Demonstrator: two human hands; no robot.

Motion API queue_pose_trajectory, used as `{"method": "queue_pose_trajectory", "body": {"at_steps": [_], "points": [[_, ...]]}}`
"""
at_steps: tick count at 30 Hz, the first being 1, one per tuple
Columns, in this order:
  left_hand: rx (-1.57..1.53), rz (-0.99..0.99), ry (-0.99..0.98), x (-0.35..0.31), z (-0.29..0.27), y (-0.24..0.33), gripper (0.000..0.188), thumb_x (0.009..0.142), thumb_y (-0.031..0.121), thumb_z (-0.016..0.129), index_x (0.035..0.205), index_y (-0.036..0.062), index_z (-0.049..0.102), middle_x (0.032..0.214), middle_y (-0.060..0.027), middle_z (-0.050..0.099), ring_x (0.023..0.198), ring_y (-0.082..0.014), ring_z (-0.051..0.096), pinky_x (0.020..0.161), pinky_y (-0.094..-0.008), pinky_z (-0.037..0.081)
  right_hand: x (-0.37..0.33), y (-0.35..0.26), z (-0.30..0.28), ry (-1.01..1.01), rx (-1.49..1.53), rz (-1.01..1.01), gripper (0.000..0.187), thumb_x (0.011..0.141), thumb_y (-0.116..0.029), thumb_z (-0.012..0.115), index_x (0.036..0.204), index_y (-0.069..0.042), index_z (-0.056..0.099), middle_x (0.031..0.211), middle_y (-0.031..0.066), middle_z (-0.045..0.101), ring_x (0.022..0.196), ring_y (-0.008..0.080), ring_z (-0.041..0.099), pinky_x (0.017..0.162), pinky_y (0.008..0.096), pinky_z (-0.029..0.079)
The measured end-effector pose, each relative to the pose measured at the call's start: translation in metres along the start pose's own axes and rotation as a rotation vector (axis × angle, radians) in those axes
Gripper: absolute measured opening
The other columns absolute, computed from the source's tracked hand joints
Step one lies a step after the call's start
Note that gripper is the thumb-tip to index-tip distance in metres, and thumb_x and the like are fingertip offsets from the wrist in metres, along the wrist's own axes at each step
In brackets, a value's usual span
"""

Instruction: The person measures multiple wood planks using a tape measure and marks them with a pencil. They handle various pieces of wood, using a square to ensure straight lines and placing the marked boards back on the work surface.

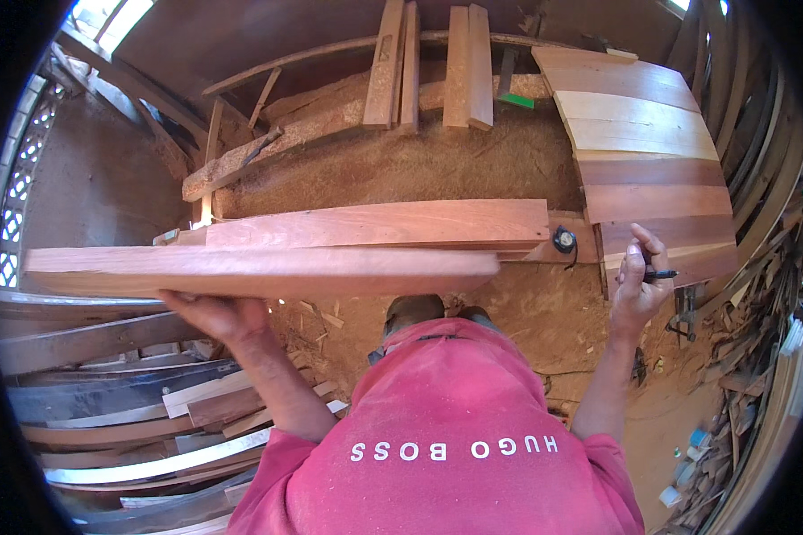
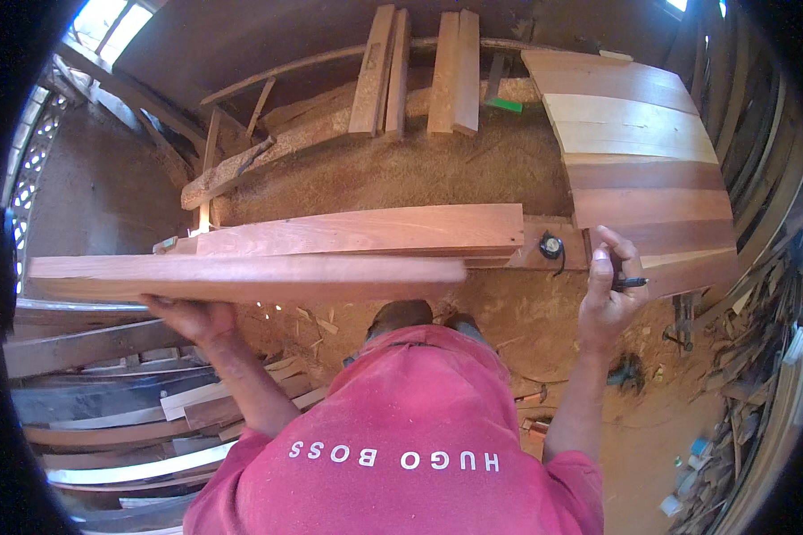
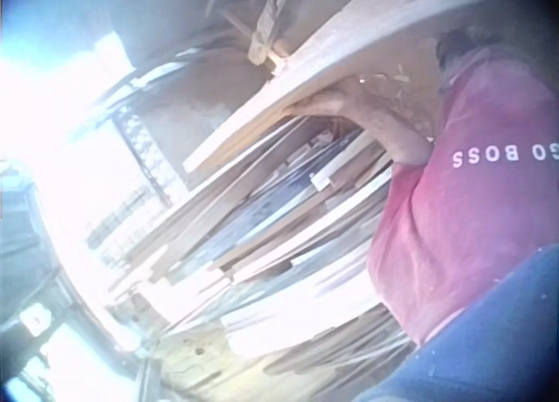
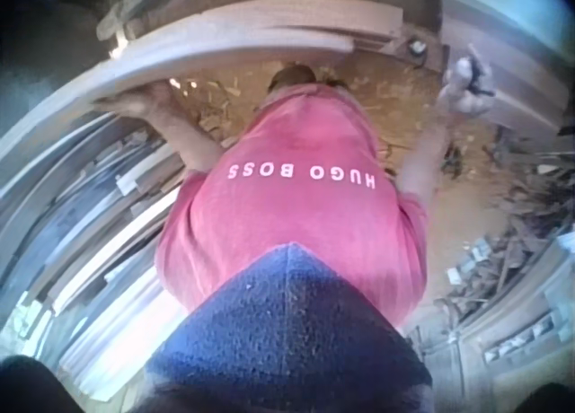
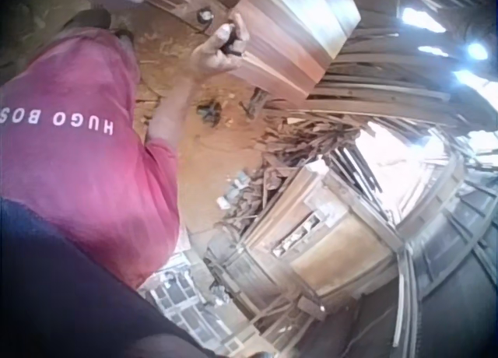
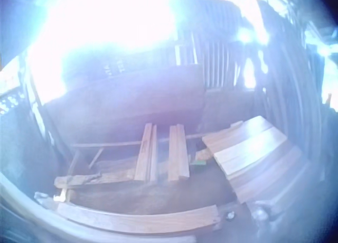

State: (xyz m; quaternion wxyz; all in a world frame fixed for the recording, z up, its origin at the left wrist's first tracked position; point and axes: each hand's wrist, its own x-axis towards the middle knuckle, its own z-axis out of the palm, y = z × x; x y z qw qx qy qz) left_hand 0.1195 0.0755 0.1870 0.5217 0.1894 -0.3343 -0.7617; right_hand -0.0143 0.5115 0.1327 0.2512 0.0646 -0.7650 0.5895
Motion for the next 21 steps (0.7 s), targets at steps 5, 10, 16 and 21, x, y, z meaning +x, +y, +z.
{"method": "queue_pose_trajectory", "body": {"at_steps": [5,10,16,21], "points": [[0.467,0.153,-0.049,0.02,0.007,0.05,0.066,0.1,0.06,0.041,0.143,0.0107,0.042,0.135,-0.0108,0.053,0.126,-0.0283,0.052,0.106,-0.0448,0.044,0.004,0.002,-0.005,0.031,0.093,0.178,0.021,0.097,-0.008,0.057,0.113,0.0,0.068,0.093,-0.0015,0.059,0.076,0.0038,0.046,0.065,0.0202,0.04],[0.833,0.26,-0.443,0.034,0.0,0.012,0.064,0.093,0.052,0.064,0.128,-0.0007,0.057,0.112,-0.0111,0.066,0.102,-0.0173,0.061,0.088,-0.0327,0.049,0.014,0.018,0.004,0.079,0.082,0.084,0.022,0.097,-0.008,0.059,0.116,0.0,0.068,0.094,-0.002,0.061,0.079,0.0044,0.052,0.068,0.0205,0.043],[1.432,0.365,-0.997,0.003,0.034,-0.06,0.048,0.074,0.031,0.088,0.108,0.0053,0.065,0.084,-0.0084,0.069,0.075,-0.0162,0.066,0.067,-0.0332,0.053,0.016,0.027,0.01,-0.14,-0.085,0.09,0.037,0.094,-0.012,0.065,0.13,-0.004,0.062,0.109,0.0028,0.068,0.075,0.0042,0.053,0.067,0.0206,0.044],[1.587,0.653,-1.25,-0.001,0.035,-0.083,0.054,0.068,0.046,0.087,0.101,0.0086,0.067,0.086,-0.0068,0.069,0.079,-0.0273,0.069,0.068,-0.0389,0.054,-0.006,0.046,0.004,-0.248,-0.12,0.182,0.052,0.092,-0.011,0.066,0.142,-0.003,0.053,0.118,0.0079,0.066,0.073,0.0057,0.049,0.067,0.0221,0.047]]}}
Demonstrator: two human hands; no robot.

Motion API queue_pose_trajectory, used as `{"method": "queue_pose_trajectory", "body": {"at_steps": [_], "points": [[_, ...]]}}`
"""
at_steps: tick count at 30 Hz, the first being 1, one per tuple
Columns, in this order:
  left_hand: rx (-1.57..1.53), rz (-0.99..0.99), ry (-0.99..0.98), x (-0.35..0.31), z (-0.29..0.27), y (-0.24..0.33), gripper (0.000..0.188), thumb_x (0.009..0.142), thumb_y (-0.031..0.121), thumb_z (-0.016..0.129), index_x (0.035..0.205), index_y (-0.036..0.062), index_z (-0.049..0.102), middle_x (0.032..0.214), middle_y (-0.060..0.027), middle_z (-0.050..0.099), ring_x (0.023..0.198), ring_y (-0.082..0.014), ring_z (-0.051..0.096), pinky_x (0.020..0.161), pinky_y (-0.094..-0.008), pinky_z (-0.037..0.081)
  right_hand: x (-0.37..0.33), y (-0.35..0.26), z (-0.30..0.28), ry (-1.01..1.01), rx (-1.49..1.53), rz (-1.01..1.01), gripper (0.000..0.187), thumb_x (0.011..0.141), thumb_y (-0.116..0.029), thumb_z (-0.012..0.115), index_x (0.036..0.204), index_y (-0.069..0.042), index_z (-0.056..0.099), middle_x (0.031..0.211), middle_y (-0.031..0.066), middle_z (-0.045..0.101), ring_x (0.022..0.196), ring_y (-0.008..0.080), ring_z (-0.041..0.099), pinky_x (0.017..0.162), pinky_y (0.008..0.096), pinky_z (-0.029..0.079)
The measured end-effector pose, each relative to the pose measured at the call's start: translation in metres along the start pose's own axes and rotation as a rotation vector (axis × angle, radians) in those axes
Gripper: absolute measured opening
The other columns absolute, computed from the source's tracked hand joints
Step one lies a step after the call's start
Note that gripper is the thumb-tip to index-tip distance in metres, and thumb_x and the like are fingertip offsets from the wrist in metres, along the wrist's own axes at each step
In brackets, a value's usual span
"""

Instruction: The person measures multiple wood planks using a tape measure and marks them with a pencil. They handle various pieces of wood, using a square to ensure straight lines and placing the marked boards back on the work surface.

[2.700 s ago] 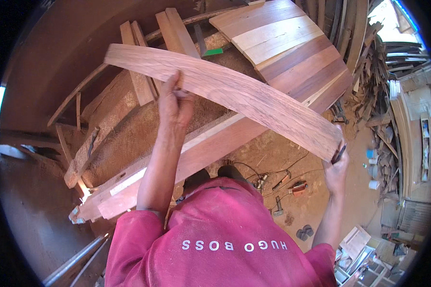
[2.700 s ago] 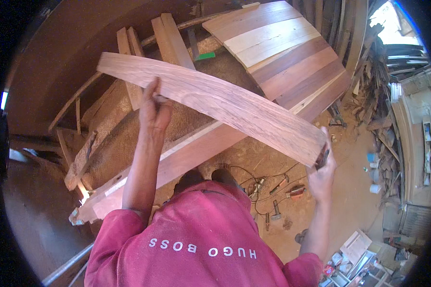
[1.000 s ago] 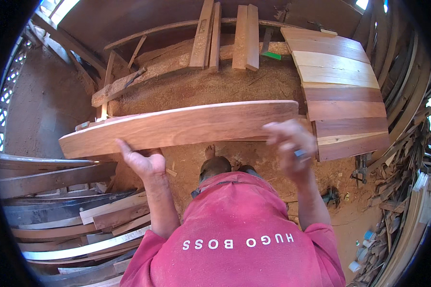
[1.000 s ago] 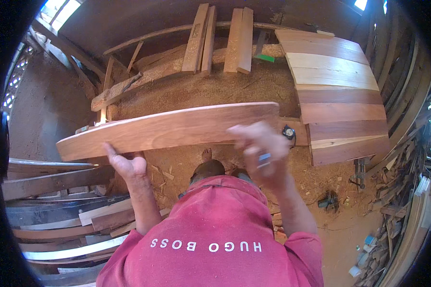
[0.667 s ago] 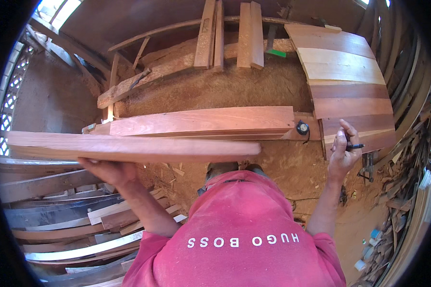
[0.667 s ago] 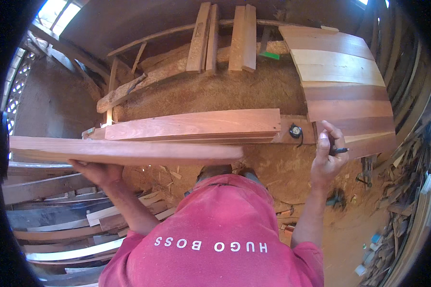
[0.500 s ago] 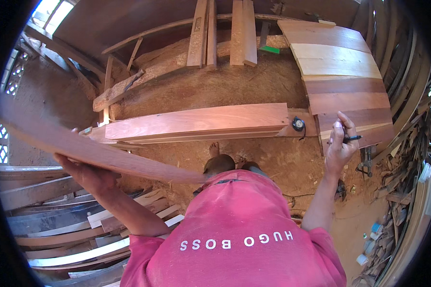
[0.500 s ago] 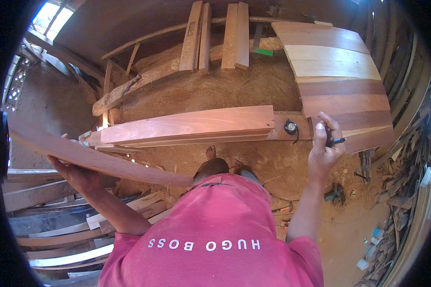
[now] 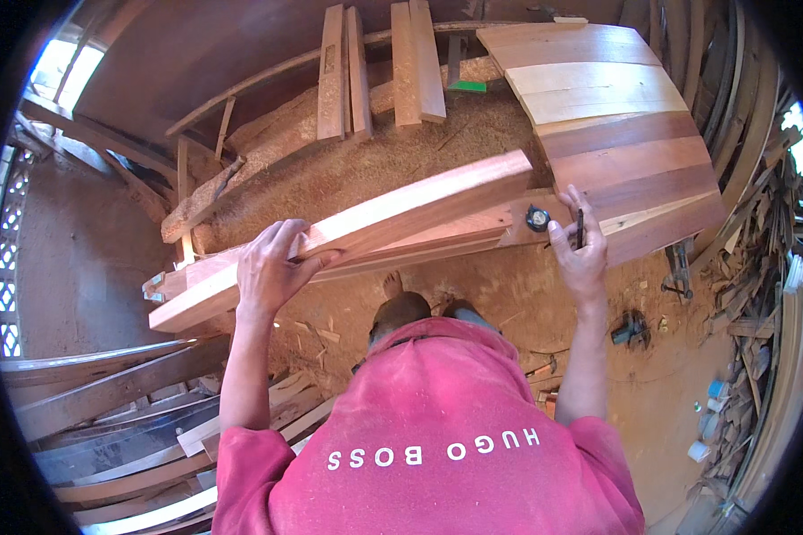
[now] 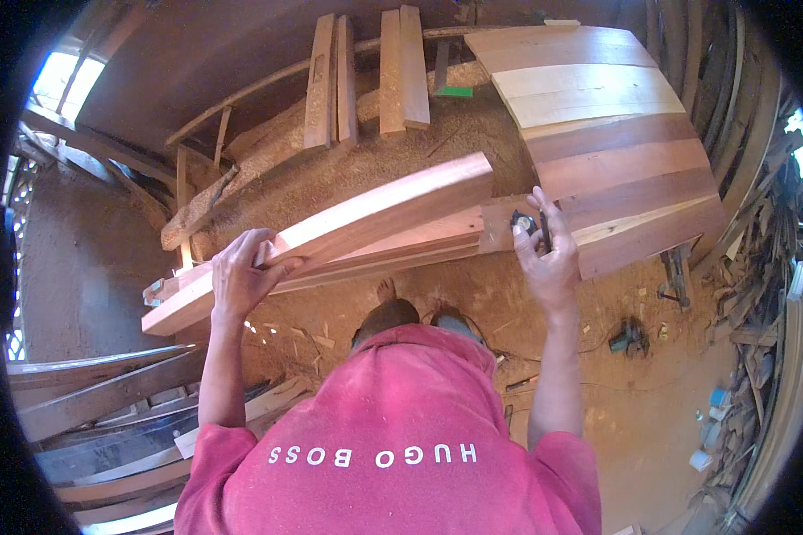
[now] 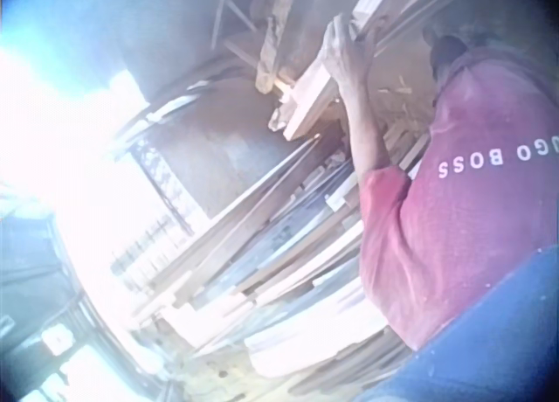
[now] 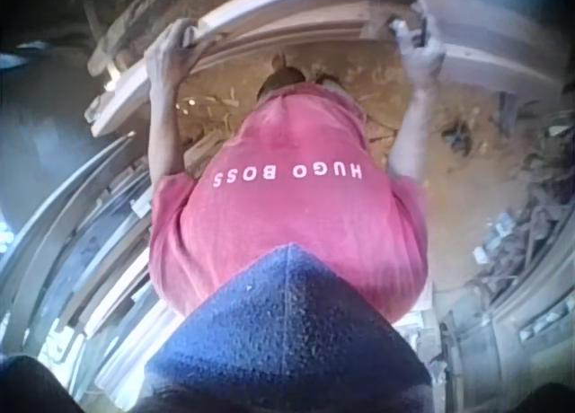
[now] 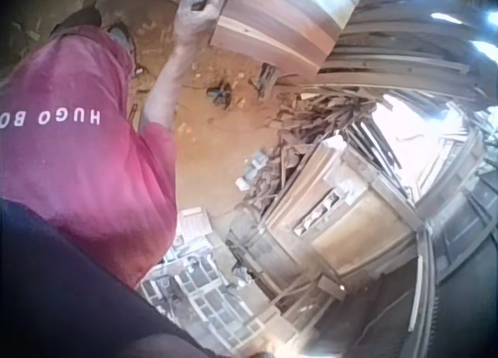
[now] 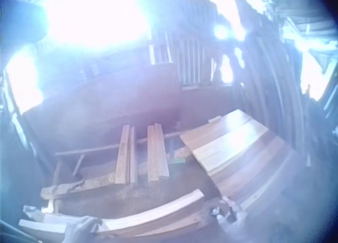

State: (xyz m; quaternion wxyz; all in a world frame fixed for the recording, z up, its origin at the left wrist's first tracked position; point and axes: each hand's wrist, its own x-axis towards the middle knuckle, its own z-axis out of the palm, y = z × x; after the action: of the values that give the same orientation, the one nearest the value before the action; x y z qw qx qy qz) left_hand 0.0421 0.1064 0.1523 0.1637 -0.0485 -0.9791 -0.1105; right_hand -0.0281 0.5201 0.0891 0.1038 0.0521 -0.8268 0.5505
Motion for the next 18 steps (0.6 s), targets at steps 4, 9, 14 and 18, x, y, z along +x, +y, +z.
{"method": "queue_pose_trajectory", "body": {"at_steps": [4,9,14,18], "points": [[-0.005,0.057,-0.121,0.006,0.007,-0.004,0.055,0.068,0.051,0.084,0.101,0.0092,0.069,0.085,-0.0065,0.069,0.078,-0.0265,0.069,0.066,-0.0389,0.054,-0.008,0.01,0.002,-0.067,-0.113,-0.007,0.054,0.091,-0.01,0.067,0.142,-0.003,0.052,0.122,0.0112,0.066,0.082,0.0122,0.06,0.074,0.0259,0.051],[-0.143,0.104,-0.171,0.025,0.026,-0.024,0.055,0.071,0.053,0.082,0.099,0.0073,0.072,0.082,-0.0103,0.07,0.072,-0.0287,0.069,0.064,-0.0381,0.053,-0.008,0.015,0.014,-0.137,-0.142,-0.06,0.05,0.089,-0.011,0.067,0.137,0.0,0.055,0.124,0.0193,0.065,0.115,0.0301,0.064,0.098,0.0381,0.05],[-0.299,-0.045,-0.482,0.042,0.056,-0.047,0.051,0.083,0.054,0.074,0.102,0.0066,0.073,0.082,-0.0156,0.072,0.073,-0.0308,0.07,0.067,-0.0391,0.053,-0.004,0.03,0.041,-0.118,-0.336,-0.108,0.039,0.092,-0.017,0.064,0.126,0.001,0.061,0.121,0.0224,0.063,0.109,0.0404,0.062,0.093,0.044,0.051],[-0.325,-0.106,-0.57,0.044,0.073,-0.061,0.052,0.086,0.057,0.069,0.103,0.0073,0.073,0.082,-0.0172,0.071,0.077,-0.0306,0.07,0.07,-0.0403,0.052,-0.004,0.041,0.047,-0.149,-0.363,-0.062,0.034,0.091,-0.016,0.065,0.121,0.0,0.063,0.117,0.0209,0.065,0.107,0.0393,0.063,0.09,0.0438,0.051]]}}
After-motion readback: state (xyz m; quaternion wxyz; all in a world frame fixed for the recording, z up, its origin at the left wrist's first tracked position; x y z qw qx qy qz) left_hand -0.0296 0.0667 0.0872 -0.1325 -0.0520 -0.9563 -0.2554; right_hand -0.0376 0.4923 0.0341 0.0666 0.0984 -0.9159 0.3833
